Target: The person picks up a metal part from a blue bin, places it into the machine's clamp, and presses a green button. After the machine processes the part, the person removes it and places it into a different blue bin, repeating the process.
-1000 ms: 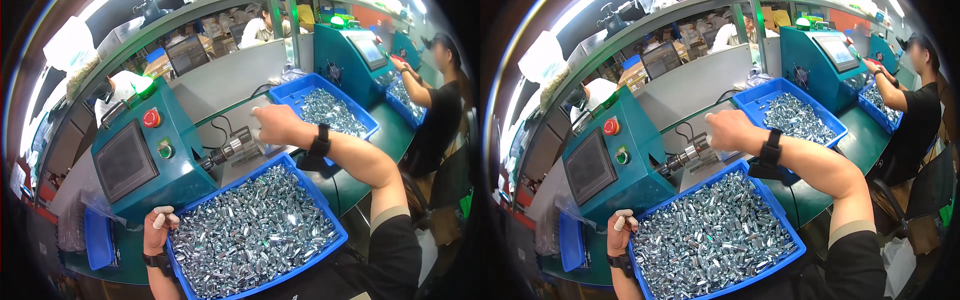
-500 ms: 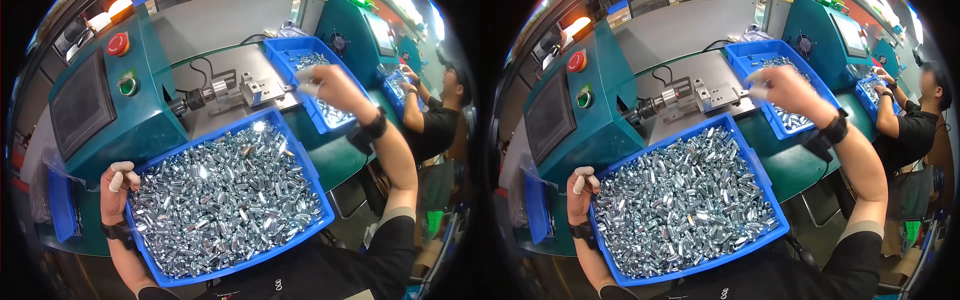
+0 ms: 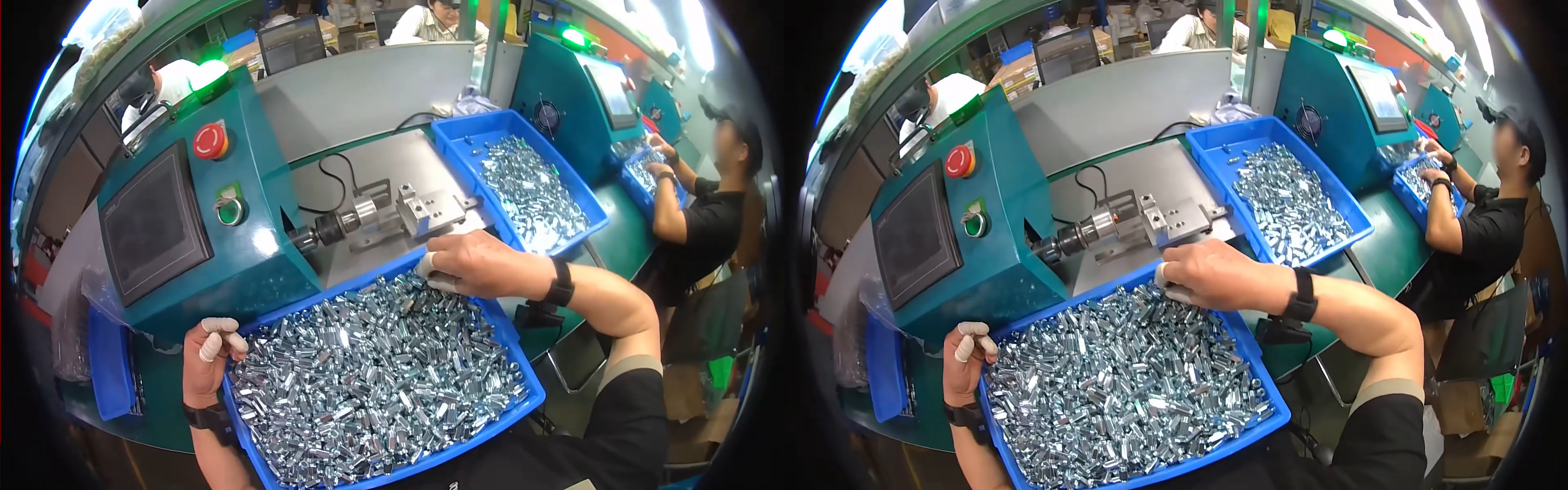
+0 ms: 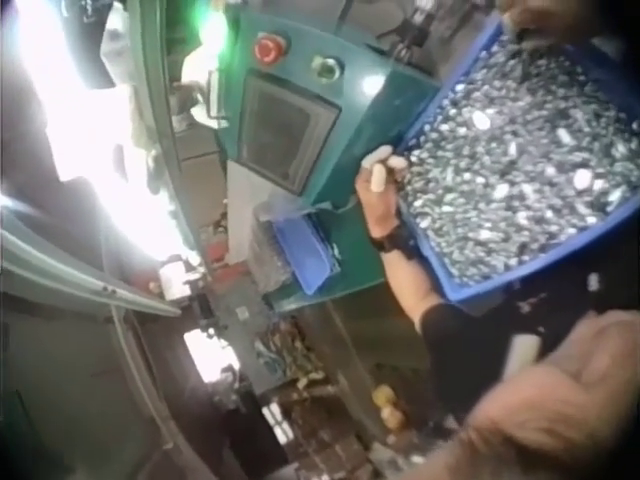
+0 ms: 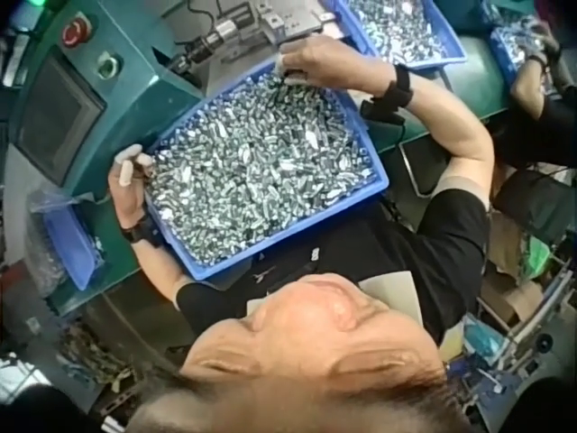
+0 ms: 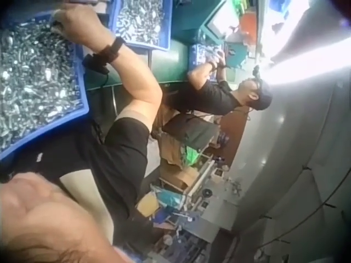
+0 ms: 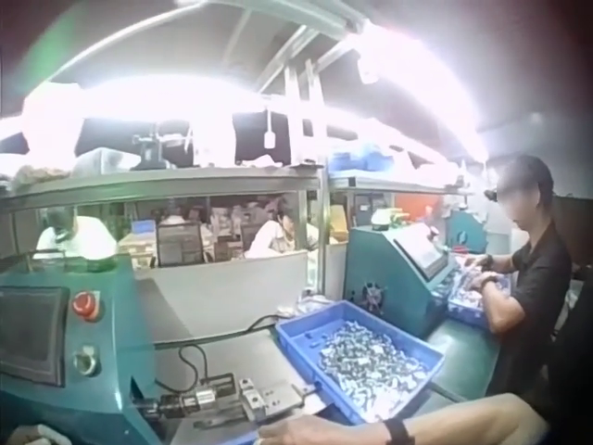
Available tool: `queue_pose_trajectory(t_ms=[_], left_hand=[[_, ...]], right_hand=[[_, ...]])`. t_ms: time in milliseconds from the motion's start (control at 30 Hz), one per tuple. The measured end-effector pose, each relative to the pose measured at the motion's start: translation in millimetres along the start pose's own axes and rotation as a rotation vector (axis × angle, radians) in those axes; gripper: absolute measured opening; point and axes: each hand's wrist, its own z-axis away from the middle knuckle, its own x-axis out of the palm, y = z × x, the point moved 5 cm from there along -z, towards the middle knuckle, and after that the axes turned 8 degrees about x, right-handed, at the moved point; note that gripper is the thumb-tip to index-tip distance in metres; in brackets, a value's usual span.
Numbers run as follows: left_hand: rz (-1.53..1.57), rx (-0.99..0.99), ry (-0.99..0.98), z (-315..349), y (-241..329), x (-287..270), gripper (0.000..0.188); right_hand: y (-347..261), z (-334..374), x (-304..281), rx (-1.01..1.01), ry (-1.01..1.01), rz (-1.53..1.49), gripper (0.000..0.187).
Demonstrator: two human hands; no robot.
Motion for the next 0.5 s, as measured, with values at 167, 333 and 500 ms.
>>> queue_pose_trajectory(t_ms=[167,333,500], left_hand=[[0.018,-0.014,0.013,-1,0,-2,0.042],[0.005,-0.022,0.022,1,1,-2,0.046],[-0.009,-0.038,0.026,0,1,-1,0.048]], right_hand=[[0,5,-7,0.049,-0.049,0.137,0.021],[-17,3,-20,-0.001,-0.114,0.184,0.025],[10,3,-28,0.368,-0.039,-0.221,0.027]])
